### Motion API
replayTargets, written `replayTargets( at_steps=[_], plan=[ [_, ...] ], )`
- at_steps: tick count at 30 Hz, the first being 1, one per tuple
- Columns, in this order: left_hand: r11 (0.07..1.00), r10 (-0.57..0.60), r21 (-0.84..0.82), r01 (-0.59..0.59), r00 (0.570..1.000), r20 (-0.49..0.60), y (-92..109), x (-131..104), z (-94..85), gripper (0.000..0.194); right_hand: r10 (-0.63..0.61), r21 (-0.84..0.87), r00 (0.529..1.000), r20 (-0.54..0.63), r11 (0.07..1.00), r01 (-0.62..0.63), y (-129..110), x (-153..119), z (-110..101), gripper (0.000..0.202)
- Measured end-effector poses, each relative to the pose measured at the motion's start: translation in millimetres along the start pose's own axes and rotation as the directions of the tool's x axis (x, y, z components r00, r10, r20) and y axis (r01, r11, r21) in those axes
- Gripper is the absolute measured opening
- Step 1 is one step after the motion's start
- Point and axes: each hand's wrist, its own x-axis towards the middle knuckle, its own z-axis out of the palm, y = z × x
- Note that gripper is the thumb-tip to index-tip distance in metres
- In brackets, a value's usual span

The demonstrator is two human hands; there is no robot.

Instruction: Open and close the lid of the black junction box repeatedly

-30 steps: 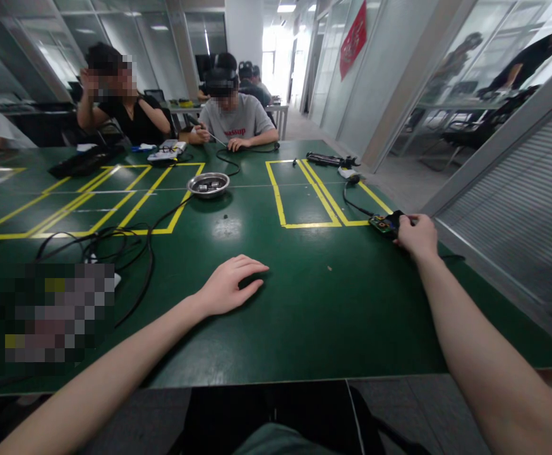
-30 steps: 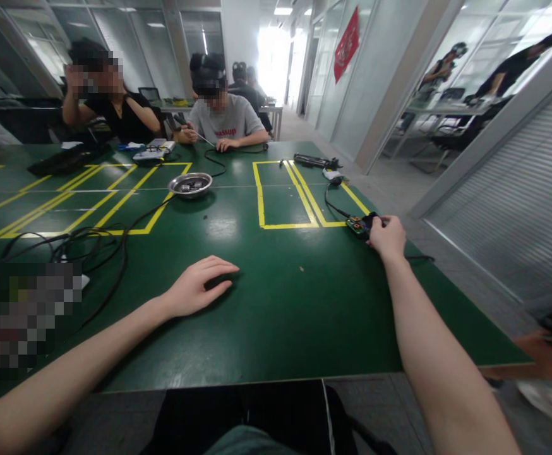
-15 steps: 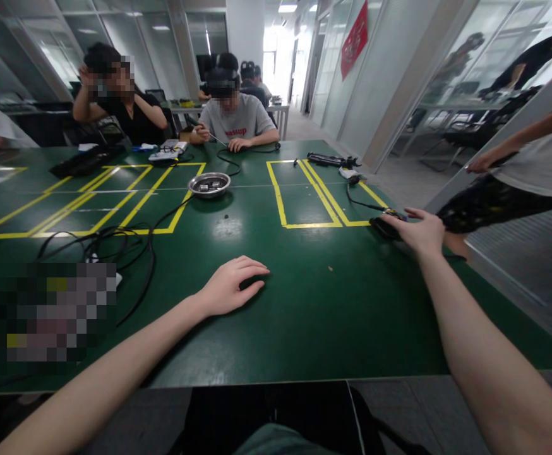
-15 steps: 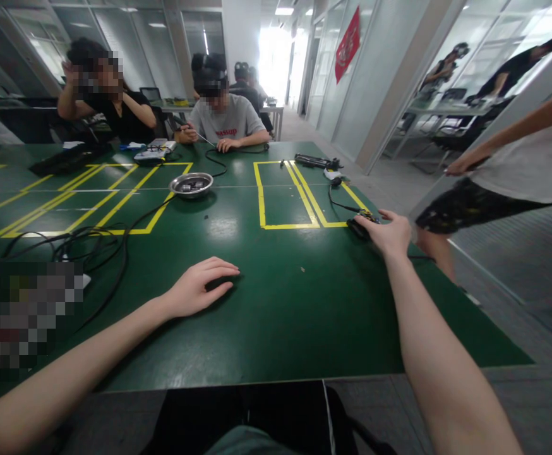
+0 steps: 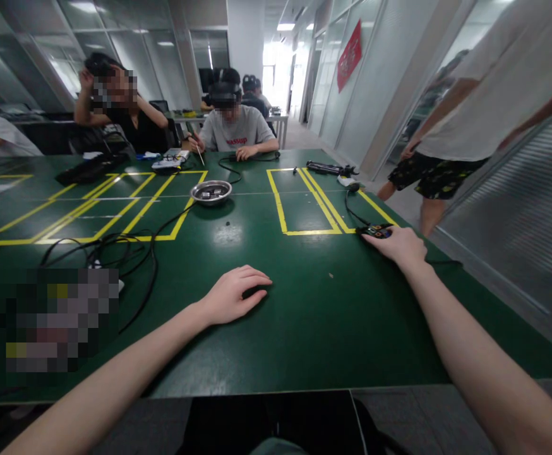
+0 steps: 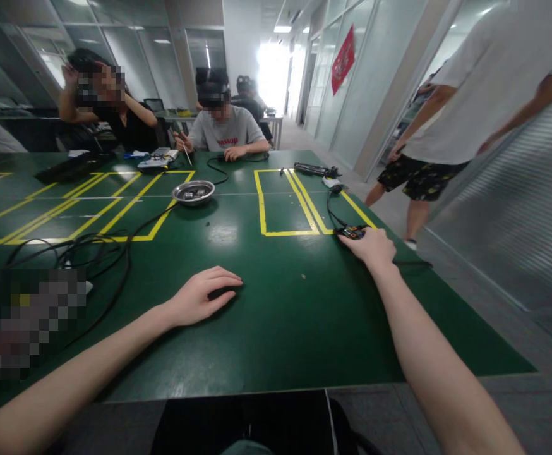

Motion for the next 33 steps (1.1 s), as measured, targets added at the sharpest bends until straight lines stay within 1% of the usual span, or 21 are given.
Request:
replayTargets(
  at_steps=[1,2,5,6,7,8,9,11,13,14,15,16,17,18,21,25,27,28,30,33],
  plan=[
    [1.0,-0.002,0.002,0.002,1.0,0.002,0,0,0.3,0.023,0.051,-0.047,0.998,0.039,0.998,-0.049,-12,-5,-1,0.069],
    [1.0,-0.001,0.003,0.001,1.0,0.002,0,0,0.5,0.023,0.028,-0.061,0.997,0.076,0.998,-0.024,-24,-12,-2,0.068],
    [1.0,-0.002,0.007,0.002,1.0,0.003,0,1,0.7,0.023,-0.162,-0.041,0.979,0.121,0.985,0.168,-62,-37,1,0.064],
    [1.0,-0.002,0.008,0.002,1.0,0.005,1,1,0.6,0.023,-0.235,-0.017,0.962,0.143,0.971,0.239,-74,-47,3,0.062],
    [1.0,-0.003,0.009,0.003,1.0,0.006,1,2,0.6,0.024,-0.33,0.026,0.931,0.157,0.944,0.33,-85,-57,5,0.058],
    [1.0,-0.004,0.01,0.004,1.0,0.001,2,2,0.5,0.024,-0.436,0.083,0.886,0.162,0.9,0.428,-95,-68,6,0.056],
    [1.0,-0.005,0.012,0.005,1.0,-0.008,2,3,0.3,0.025,-0.543,0.15,0.824,0.164,0.839,0.523,-103,-79,6,0.054],
    [1.0,0.004,0.026,-0.003,0.999,-0.044,3,3,-0.3,0.028,-0.732,0.285,0.658,0.178,0.678,0.678,-118,-101,4,0.052],
    [0.998,0.032,0.05,-0.028,0.996,-0.084,4,4,-0.9,0.035,-0.859,0.407,0.471,0.199,0.51,0.757,-129,-123,-1,0.057],
    [0.997,0.053,0.063,-0.048,0.994,-0.09,4,3,-1.1,0.039,-0.899,0.462,0.386,0.207,0.438,0.771,-133,-131,-5,0.059],
    [0.995,0.075,0.071,-0.069,0.994,-0.082,5,3,-1.1,0.042,-0.924,0.503,0.319,0.213,0.383,0.775,-136,-139,-8,0.061],
    [0.994,0.09,0.07,-0.086,0.994,-0.063,5,3,-1.0,0.043,-0.936,0.529,0.278,0.217,0.353,0.772,-138,-144,-10,0.06],
    [0.994,0.095,0.06,-0.093,0.995,-0.037,5,3,-0.6,0.043,-0.94,0.542,0.259,0.222,0.34,0.768,-138,-147,-12,0.059],
    [0.995,0.089,0.045,-0.088,0.996,-0.014,5,2,-0.1,0.042,-0.94,0.548,0.254,0.227,0.339,0.764,-139,-149,-13,0.057],
    [0.998,0.052,0.029,-0.052,0.999,0.017,5,2,1.8,0.036,-0.939,0.555,0.269,0.216,0.345,0.757,-137,-146,-12,0.056],
    [0.994,0.064,0.095,-0.062,0.998,-0.017,3,3,3.4,0.028,-0.951,0.546,0.283,0.128,0.306,0.78,-135,-139,-5,0.065],
    [0.993,0.074,0.095,-0.07,0.996,-0.044,2,3,3.6,0.027,-0.953,0.518,0.288,0.099,0.296,0.802,-134,-137,-2,0.07],
    [0.994,0.075,0.088,-0.07,0.996,-0.053,1,3,3.7,0.026,-0.95,0.504,0.297,0.093,0.302,0.809,-134,-136,0,0.074],
    [0.995,0.062,0.077,-0.058,0.996,-0.056,1,3,4.0,0.026,-0.94,0.48,0.33,0.091,0.332,0.812,-133,-135,4,0.083],
    [0.998,-0.008,0.062,0.012,0.998,-0.066,0,3,5.0,0.026,-0.922,0.455,0.376,0.091,0.375,0.808,-130,-133,8,0.095]
  ],
)
